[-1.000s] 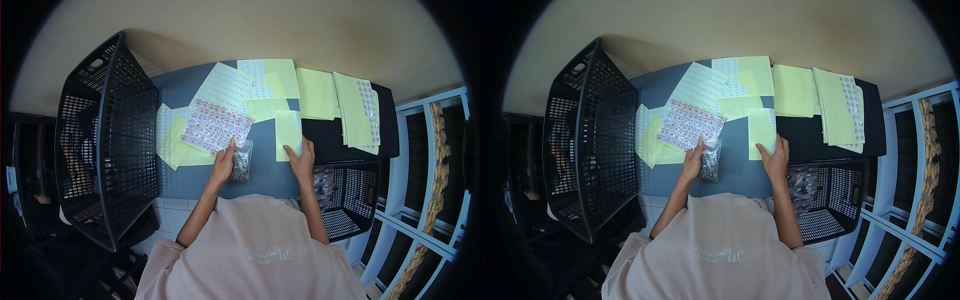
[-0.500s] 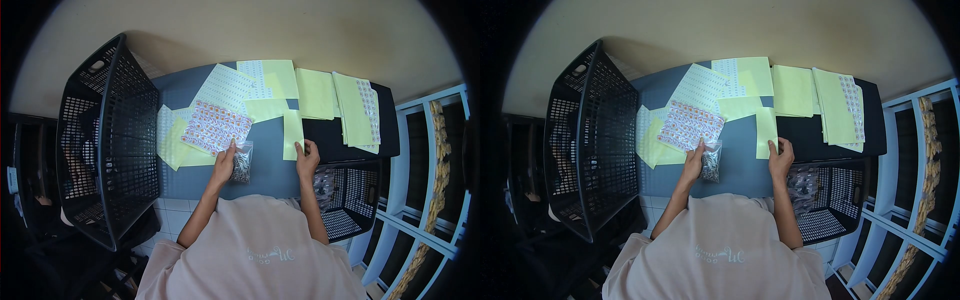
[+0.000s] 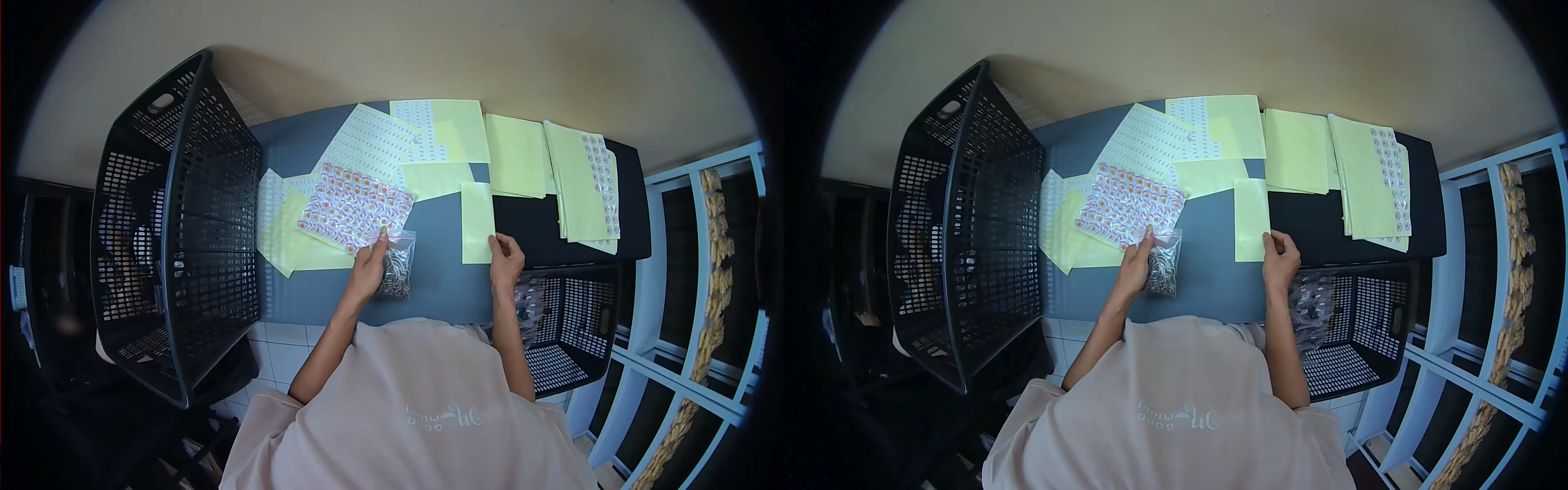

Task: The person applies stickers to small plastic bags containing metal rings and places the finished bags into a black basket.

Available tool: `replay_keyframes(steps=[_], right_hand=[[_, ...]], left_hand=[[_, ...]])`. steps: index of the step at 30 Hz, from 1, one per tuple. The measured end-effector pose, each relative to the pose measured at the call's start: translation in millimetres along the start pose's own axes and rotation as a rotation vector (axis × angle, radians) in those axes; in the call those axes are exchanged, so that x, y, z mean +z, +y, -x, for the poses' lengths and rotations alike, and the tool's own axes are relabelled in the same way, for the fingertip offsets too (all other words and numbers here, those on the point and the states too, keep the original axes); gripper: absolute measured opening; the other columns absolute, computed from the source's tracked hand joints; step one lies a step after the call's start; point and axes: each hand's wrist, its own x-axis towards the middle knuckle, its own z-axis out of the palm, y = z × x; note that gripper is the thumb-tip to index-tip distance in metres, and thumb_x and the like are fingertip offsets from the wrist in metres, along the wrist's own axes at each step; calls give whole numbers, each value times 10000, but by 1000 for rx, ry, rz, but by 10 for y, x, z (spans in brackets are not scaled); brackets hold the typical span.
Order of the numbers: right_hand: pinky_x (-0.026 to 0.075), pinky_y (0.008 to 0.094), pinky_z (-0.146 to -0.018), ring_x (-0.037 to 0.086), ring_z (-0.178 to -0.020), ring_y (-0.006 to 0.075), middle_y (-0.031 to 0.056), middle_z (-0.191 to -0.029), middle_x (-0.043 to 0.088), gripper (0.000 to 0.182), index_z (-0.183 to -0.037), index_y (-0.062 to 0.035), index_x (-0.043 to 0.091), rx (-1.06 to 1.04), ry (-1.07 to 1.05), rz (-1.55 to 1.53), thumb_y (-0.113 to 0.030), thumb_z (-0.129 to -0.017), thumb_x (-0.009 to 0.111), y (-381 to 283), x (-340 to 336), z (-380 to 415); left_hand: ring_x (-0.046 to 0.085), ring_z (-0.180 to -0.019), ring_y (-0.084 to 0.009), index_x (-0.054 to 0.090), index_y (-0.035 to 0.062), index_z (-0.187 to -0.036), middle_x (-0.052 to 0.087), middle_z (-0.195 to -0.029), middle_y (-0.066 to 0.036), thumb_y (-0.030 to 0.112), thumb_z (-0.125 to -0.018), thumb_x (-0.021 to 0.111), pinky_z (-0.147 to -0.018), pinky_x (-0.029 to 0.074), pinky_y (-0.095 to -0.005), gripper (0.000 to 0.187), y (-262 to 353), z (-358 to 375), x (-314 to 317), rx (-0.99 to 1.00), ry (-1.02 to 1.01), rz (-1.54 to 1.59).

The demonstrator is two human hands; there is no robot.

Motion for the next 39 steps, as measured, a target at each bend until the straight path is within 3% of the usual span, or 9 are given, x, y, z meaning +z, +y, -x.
replay_keyframes(steps=[5,15,19,24,26,29,33,34,39], right_hand=[[511,274,-713,650,-773,140,113,-900,692,245,-945,40,662,76,-24,34,-151,-820,752,-129,-25,-35],[480,383,-772,567,-865,283,152,-999,537,473,-1034,13,535,-255,3,292,-163,-709,830,-335,167,13],[457,418,-832,546,-945,343,168,-1034,520,502,-1056,17,538,-452,30,420,-178,-701,835,-355,184,39],[468,423,-840,573,-961,360,188,-1052,557,515,-1081,28,540,-428,-23,341,-174,-707,832,-330,143,33],[475,425,-839,588,-956,362,194,-1061,569,513,-1087,33,540,-410,-51,282,-168,-713,827,-256,123,12],[495,418,-819,624,-917,355,199,-1045,603,477,-1104,31,559,-321,-66,193,-146,-737,805,-230,73,42],[520,372,-763,654,-888,291,179,-1015,641,369,-1079,29,611,-257,-13,213,-117,-778,766,-224,-14,64],[527,353,-742,661,-883,268,174,-1006,655,336,-1064,30,627,-230,2,214,-111,-789,757,-217,-32,63],[531,319,-685,671,-787,238,140,-910,675,256,-1010,40,645,-151,26,80,-80,-803,736,-168,2,45]], left_hand=[[439,-723,-74,704,-28,-963,537,-724,23,388,-1048,367,-712,386,-250,542,1,10,8,11,2,-5],[485,-851,-83,688,-33,-959,606,-857,-10,395,-1045,380,-805,403,-256,534,-57,-22,1,31,-19,3],[491,-880,-93,659,-38,-1050,601,-893,-14,397,-1041,389,-839,398,-257,512,-124,-65,-6,-37,-45,-2],[581,-862,-103,581,-46,-1207,666,-938,-69,432,-1034,370,-809,470,-253,551,-542,-329,185,-3,-47,156],[652,-860,-155,478,-52,-1325,664,-1125,-143,442,-1035,346,-781,531,-280,588,-467,-396,243,-212,-385,378],[686,-849,-184,477,-44,-1335,632,-1216,-179,464,-1033,328,-744,567,-294,609,-191,-385,449,-263,-449,516],[692,-836,-164,555,-38,-1259,675,-1093,-137,483,-1026,345,-728,573,-284,608,-238,-562,676,-250,-516,499],[647,-754,-111,601,-13,-1063,657,-912,-72,468,-1005,447,-658,536,-247,509,-181,-542,698,-290,-484,507],[621,-790,-98,607,-21,-1100,653,-930,-56,469,-1006,447,-687,509,-234,524,-72,-530,738,-298,-448,502]])
